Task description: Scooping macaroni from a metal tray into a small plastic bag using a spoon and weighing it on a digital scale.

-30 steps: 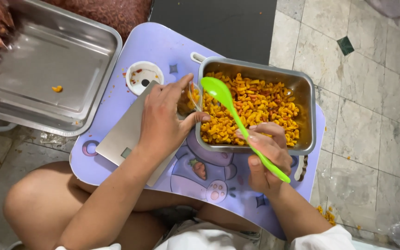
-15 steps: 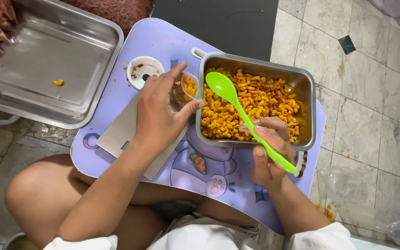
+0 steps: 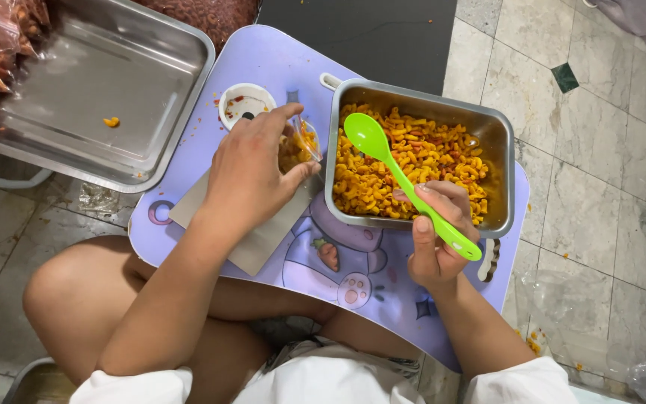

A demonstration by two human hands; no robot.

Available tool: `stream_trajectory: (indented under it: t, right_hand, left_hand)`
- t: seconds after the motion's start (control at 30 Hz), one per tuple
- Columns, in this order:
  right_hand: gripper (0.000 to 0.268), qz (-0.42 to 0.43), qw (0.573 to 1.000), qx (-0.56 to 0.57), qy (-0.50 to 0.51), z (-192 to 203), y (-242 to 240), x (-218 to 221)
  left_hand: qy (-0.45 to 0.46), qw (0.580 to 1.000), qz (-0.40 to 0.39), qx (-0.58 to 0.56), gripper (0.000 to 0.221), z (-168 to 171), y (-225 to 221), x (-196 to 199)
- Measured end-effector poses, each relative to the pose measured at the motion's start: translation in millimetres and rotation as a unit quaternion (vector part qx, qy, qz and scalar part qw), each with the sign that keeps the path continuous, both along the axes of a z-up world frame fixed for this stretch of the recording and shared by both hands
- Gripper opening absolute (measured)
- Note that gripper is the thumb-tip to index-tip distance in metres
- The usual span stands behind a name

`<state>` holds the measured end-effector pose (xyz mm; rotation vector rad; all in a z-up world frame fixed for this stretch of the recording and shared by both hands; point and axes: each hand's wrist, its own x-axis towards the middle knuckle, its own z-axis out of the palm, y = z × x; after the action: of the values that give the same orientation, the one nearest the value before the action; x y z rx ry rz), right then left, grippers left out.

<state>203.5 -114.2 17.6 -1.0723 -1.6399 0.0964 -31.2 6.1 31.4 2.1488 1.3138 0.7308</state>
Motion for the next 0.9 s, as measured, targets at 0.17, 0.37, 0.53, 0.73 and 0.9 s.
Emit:
stream_trajectory:
  t: [0.17, 0.37, 0.53, 0.73, 0.9]
  right_hand:
    - [0.030, 0.008, 1.000, 0.004, -0.002, -1, 2, -2]
    - [0.031, -0.014, 0.999, 0.004, -0.046, -4, -1, -2]
    - [0.032, -0.026, 0.998, 0.007, -0.048, -8, 0, -2]
    - [0.030, -0.021, 0.999, 0.006, -0.048, -7, 0, -3]
    - [0.031, -0.023, 0.999, 0.004, -0.049, -7, -1, -1]
  left_hand:
    - [0.009, 0.999, -0.005, -0.035, 0.057, 7, 2, -14]
    - [0.017, 0.999, -0.040, 0.006, 0.053, 9, 0, -30]
    - [-0.001, 0.999, -0.040, -0.004, 0.056, 8, 0, -27]
    - [-0.014, 0.999, -0.041, 0.001, 0.047, 8, 0, -21]
    - [-0.056, 0.998, -0.020, 0.016, 0.046, 19, 4, -33]
